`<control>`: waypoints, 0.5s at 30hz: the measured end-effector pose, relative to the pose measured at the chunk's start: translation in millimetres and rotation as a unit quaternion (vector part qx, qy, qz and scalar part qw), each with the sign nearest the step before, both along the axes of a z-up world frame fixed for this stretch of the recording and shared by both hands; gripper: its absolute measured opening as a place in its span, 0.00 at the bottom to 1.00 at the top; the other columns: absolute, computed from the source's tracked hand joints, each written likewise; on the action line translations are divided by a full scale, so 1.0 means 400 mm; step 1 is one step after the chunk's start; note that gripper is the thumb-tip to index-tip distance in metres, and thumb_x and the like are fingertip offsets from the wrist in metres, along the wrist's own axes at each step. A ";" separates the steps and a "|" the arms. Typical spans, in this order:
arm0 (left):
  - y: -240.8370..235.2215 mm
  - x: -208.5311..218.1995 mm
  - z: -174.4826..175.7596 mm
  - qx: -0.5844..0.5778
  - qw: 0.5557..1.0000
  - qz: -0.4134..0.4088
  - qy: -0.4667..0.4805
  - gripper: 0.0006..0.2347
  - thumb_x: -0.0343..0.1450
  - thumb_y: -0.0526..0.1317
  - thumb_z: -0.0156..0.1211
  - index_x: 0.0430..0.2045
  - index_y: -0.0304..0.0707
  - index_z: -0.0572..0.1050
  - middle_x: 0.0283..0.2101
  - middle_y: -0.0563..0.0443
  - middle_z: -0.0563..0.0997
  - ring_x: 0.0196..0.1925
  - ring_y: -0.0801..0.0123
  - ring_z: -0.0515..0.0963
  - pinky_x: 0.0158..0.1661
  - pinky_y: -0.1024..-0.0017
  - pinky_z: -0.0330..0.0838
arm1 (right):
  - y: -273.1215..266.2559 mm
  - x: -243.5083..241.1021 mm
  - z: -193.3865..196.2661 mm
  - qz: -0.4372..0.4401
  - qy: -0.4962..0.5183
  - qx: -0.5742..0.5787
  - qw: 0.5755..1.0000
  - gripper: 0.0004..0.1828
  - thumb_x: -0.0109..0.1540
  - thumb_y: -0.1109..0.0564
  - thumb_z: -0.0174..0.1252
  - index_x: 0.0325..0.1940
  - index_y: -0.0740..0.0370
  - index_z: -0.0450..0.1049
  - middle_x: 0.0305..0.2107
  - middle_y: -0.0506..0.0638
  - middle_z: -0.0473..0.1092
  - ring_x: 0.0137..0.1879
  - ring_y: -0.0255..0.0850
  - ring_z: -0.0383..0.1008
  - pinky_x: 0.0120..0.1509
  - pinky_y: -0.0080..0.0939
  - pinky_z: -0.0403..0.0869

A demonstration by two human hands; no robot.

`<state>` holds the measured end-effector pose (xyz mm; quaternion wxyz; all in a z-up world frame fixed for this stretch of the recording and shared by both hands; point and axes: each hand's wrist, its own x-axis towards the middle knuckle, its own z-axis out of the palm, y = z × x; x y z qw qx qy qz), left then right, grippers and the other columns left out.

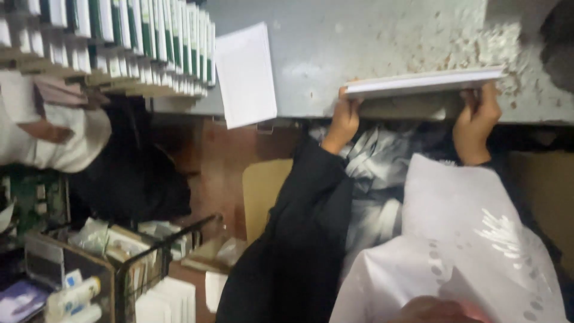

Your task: Manually assembling notebooks by aligning printed pages with covers, inspecting the pages, and stacking the finished products.

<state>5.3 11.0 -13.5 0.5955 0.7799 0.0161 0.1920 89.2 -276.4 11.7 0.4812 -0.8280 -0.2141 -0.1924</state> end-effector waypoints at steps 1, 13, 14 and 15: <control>0.002 0.007 0.008 0.012 1.000 0.009 -0.008 0.15 0.81 0.39 0.40 0.62 0.35 0.60 0.53 0.41 0.72 0.57 0.52 0.73 0.62 0.63 0.64 | -0.003 0.007 0.006 0.019 0.021 0.012 1.000 0.06 0.70 0.78 0.48 0.49 0.76 0.67 0.36 0.66 0.67 0.43 0.58 0.67 0.51 0.56 0.66; 0.121 0.121 0.051 -0.023 0.980 -0.070 0.185 0.19 0.75 0.44 0.52 0.58 0.35 0.65 0.57 0.41 0.76 0.61 0.60 0.74 0.62 0.66 0.65 | -0.081 0.057 0.275 0.231 0.351 0.026 0.907 0.32 0.59 0.70 0.63 0.68 0.73 0.65 0.60 0.64 0.69 0.62 0.52 0.72 0.55 0.49 0.77; 0.146 0.145 0.039 -0.040 0.970 -0.120 0.209 0.20 0.74 0.43 0.54 0.59 0.33 0.65 0.60 0.43 0.75 0.63 0.63 0.73 0.62 0.68 0.65 | -0.073 0.044 0.290 0.218 0.404 0.083 0.884 0.33 0.58 0.74 0.60 0.69 0.74 0.64 0.63 0.65 0.67 0.65 0.55 0.70 0.47 0.52 0.79; 0.140 0.160 0.125 -0.039 0.971 -0.121 0.203 0.20 0.74 0.43 0.54 0.59 0.33 0.65 0.60 0.43 0.75 0.63 0.63 0.73 0.62 0.68 0.65 | -0.066 0.030 0.341 0.219 0.399 0.082 0.887 0.33 0.58 0.74 0.60 0.69 0.74 0.64 0.63 0.65 0.67 0.65 0.55 0.70 0.47 0.52 0.79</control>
